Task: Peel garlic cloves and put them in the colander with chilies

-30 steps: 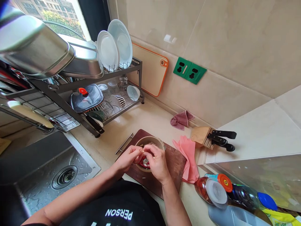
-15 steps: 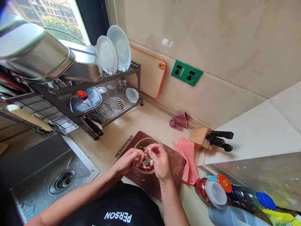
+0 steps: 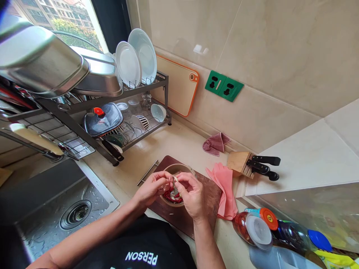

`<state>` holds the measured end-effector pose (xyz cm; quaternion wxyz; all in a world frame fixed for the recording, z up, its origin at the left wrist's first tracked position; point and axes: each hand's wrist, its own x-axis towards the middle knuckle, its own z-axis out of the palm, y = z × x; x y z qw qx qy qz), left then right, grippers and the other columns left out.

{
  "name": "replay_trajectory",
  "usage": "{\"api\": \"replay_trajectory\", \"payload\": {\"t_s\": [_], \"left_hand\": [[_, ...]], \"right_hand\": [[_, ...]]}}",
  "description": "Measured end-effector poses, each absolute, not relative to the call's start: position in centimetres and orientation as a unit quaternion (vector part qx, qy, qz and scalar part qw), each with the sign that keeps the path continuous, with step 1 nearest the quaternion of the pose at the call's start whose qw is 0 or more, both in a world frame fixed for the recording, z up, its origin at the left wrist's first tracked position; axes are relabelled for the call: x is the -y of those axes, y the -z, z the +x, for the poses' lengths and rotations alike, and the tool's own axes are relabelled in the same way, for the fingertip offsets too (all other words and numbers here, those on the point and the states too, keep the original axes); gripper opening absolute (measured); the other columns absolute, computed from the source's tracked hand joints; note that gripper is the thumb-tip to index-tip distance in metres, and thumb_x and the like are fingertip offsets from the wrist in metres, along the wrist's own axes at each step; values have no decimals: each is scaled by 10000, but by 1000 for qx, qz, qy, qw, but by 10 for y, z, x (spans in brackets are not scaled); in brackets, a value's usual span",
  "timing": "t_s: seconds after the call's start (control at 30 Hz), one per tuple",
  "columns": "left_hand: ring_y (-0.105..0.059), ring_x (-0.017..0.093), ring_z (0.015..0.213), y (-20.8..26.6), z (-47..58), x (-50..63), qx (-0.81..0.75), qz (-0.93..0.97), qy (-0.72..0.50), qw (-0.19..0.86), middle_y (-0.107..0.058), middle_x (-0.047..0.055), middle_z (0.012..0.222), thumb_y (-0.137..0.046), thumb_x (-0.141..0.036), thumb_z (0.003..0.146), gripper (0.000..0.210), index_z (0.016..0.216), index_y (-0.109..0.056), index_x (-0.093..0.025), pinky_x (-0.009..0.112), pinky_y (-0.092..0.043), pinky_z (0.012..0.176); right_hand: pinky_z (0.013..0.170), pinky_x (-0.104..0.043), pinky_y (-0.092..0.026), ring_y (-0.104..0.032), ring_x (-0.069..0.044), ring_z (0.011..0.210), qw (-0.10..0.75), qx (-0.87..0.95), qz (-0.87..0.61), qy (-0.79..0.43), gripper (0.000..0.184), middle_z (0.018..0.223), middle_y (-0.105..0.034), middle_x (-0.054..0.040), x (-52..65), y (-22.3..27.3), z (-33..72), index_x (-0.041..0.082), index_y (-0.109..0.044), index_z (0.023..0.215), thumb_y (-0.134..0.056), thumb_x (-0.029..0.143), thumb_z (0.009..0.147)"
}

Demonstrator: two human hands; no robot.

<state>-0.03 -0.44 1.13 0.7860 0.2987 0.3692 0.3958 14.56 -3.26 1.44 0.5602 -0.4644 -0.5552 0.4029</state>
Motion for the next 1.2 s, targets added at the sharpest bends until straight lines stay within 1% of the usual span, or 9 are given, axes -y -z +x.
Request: {"api": "replay_trajectory", "payload": {"t_s": [0.17, 0.3, 0.43, 0.53, 0.63, 0.77, 0.93, 1.07, 1.2], "left_hand": [[-400, 37, 462, -9, -2, 4, -373, 278, -381, 799, -563, -1, 606, -754, -329, 608, 300, 750, -603, -113, 158, -216, 429], [-389, 44, 458, -2, -1, 4, -378, 306, -390, 782, -526, -19, 546, -743, -340, 636, 282, 719, -608, -107, 165, -244, 440], [-391, 47, 475, -3, -1, 4, -368, 317, -392, 781, -590, 14, 607, -732, -328, 646, 261, 695, -621, -96, 176, -281, 464], [-391, 50, 468, -6, -2, 4, -364, 316, -383, 788, -584, 8, 581, -731, -335, 643, 263, 664, -614, -101, 182, -289, 470], [-391, 50, 455, -8, -2, 3, -368, 310, -373, 793, -582, 4, 557, -731, -336, 625, 264, 631, -597, -109, 182, -281, 466], [-374, 43, 430, -8, -2, 2, -377, 296, -379, 792, -603, 11, 559, -709, -279, 600, 205, 633, -593, -113, 181, -253, 451], [-354, 39, 401, -9, -1, 1, -398, 279, -384, 785, -576, 1, 496, -667, -242, 563, 158, 582, -576, -116, 178, -210, 425], [-336, 29, 390, -12, -2, 0, -402, 250, -385, 792, -565, -4, 473, -664, -231, 521, 158, 542, -553, -120, 171, -191, 414], [-314, 23, 380, -14, -1, 0, -403, 232, -394, 792, -540, -16, 448, -660, -227, 507, 155, 523, -547, -122, 172, -178, 403]], "right_hand": [[762, -323, -514, -630, -187, 835, 527, 621, -481, -324, 114, 857, -679, -38, 33, -18, 147, 240, -688, 814, -622, 149, 796], [771, -326, -519, -640, -190, 841, 510, 633, -492, -311, 131, 868, -690, -37, 34, -18, 147, 243, -701, 825, -619, 145, 799], [781, -333, -525, -647, -193, 843, 506, 636, -494, -310, 127, 869, -696, -42, 32, -17, 148, 240, -708, 821, -616, 155, 805], [775, -335, -530, -651, -196, 837, 508, 631, -494, -316, 126, 860, -700, -45, 32, -16, 149, 239, -715, 820, -616, 163, 806], [768, -339, -535, -654, -200, 830, 512, 621, -493, -330, 124, 851, -703, -46, 31, -15, 149, 239, -720, 814, -621, 166, 801], [784, -347, -532, -652, -198, 838, 513, 614, -490, -347, 130, 863, -704, -46, 31, -12, 148, 242, -720, 821, -624, 159, 797], [795, -357, -530, -647, -203, 855, 523, 591, -491, -369, 104, 864, -704, -50, 32, -7, 144, 235, -718, 808, -636, 175, 786], [807, -347, -522, -646, -197, 850, 533, 570, -489, -390, 88, 857, -703, -48, 32, -5, 140, 223, -718, 790, -647, 174, 774], [841, -353, -513, -643, -193, 866, 549, 520, -495, -429, 76, 861, -705, -40, 32, 2, 135, 218, -722, 792, -672, 179, 749]]}}
